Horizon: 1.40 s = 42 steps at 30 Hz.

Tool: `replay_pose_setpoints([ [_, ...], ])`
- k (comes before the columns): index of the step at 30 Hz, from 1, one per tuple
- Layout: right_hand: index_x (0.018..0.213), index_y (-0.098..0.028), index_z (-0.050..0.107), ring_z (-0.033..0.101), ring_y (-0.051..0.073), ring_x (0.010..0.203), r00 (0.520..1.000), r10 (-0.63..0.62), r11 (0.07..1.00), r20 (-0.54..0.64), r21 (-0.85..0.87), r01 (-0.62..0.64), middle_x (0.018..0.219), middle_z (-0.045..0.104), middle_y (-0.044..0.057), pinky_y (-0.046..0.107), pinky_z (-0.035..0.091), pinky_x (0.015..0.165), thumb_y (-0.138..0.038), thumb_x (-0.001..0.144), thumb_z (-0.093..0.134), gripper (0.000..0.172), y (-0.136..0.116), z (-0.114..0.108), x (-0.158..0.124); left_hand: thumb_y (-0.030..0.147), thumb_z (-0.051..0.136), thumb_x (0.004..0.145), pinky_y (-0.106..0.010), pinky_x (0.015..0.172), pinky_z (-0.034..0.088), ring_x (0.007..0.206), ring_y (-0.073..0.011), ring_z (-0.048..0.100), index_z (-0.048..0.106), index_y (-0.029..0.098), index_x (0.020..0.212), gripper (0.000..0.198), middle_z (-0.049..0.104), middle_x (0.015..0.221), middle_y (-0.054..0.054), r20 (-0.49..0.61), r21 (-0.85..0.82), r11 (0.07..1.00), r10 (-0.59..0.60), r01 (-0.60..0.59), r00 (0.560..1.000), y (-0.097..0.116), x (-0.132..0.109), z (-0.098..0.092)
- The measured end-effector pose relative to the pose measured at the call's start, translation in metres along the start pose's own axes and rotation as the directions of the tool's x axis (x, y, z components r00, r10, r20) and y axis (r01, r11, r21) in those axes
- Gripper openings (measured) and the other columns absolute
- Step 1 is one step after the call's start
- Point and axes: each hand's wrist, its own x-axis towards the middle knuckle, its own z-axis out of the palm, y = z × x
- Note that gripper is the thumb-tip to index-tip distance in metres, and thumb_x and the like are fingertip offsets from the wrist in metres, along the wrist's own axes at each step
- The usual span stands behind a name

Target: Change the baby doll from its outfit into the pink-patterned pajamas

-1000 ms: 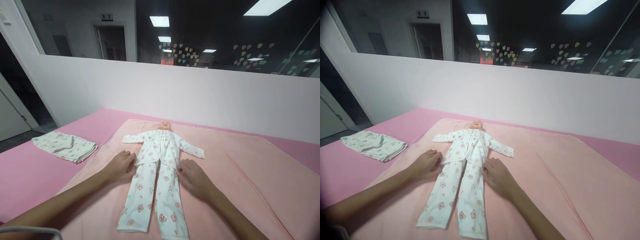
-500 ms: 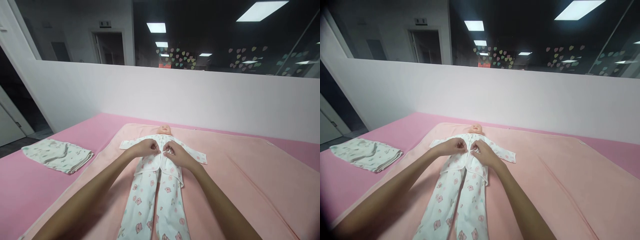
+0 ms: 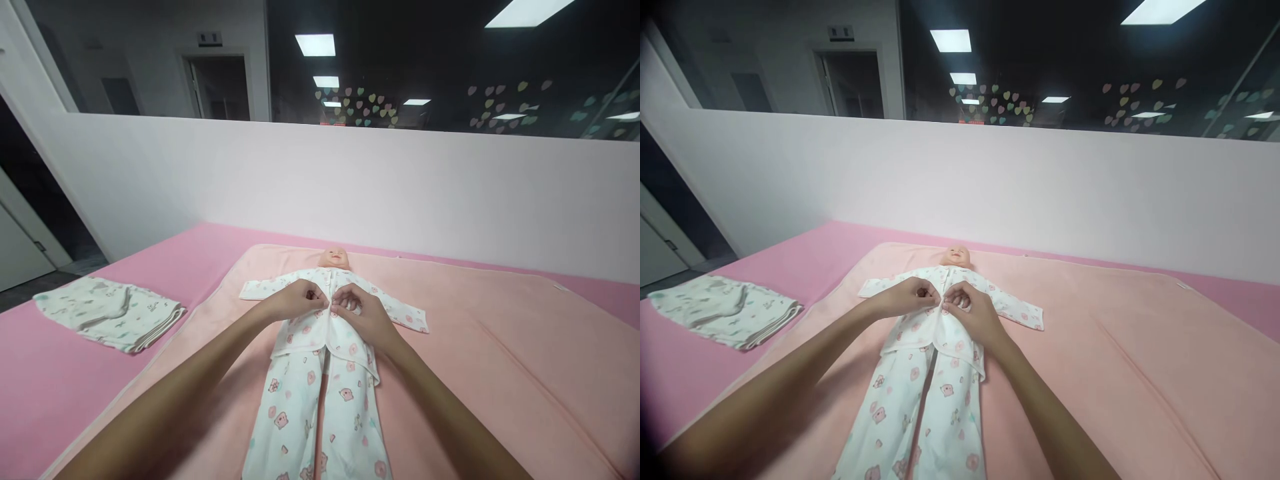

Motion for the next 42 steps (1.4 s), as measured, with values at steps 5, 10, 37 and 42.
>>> replay_pose_setpoints([
  [5,0.091,-0.022,0.073,0.067,0.017,0.088,0.987,0.001,0.997,-0.163,-0.071,-0.013,0.095,0.072,0.000,0.029,0.049,0.082,-0.032,0.087,0.072,0.011,-0.009,0.011,-0.010,0.039,0.062,0.084,-0.026,0.053,0.033,0.061,-0.0132,0.049,0.072,0.018,0.083,0.023,0.063,0.076,-0.001,-0.035,-0.015,1.000,-0.017,0.017,0.999,-0.001,-0.002,0.002],
  [10,0.095,-0.024,0.071,0.068,0.018,0.089,0.975,-0.096,0.957,-0.201,-0.286,0.036,0.099,0.072,0.000,0.033,0.049,0.080,-0.032,0.095,0.064,0.011,-0.018,0.024,-0.018,0.037,0.062,0.083,-0.027,0.054,0.033,0.061,-0.0137,0.048,0.073,0.018,0.080,0.023,0.063,0.073,-0.002,-0.041,-0.010,1.000,-0.022,0.022,0.999,-0.004,0.000,0.002],
  [37,0.109,-0.021,0.070,0.050,0.010,0.070,1.000,0.026,0.971,-0.005,-0.239,-0.027,0.102,0.062,0.004,0.021,0.043,0.062,-0.031,0.088,0.062,0.025,0.013,-0.014,0.045,0.049,0.076,0.074,-0.027,0.057,0.039,0.059,-0.0134,0.052,0.072,0.014,0.086,0.038,0.063,0.071,-0.003,-0.183,-0.092,0.994,-0.076,0.060,0.980,-0.001,0.043,-0.008],
  [42,0.105,-0.018,0.067,0.049,0.010,0.071,0.999,0.001,0.981,-0.035,-0.192,-0.008,0.104,0.065,0.004,0.022,0.044,0.066,-0.040,0.090,0.061,0.027,0.023,-0.009,0.046,0.049,0.081,0.067,-0.027,0.053,0.035,0.055,-0.0136,0.047,0.074,0.015,0.080,0.038,0.057,0.060,-0.001,-0.154,-0.119,0.989,-0.108,0.090,0.982,-0.003,0.046,-0.010],
])
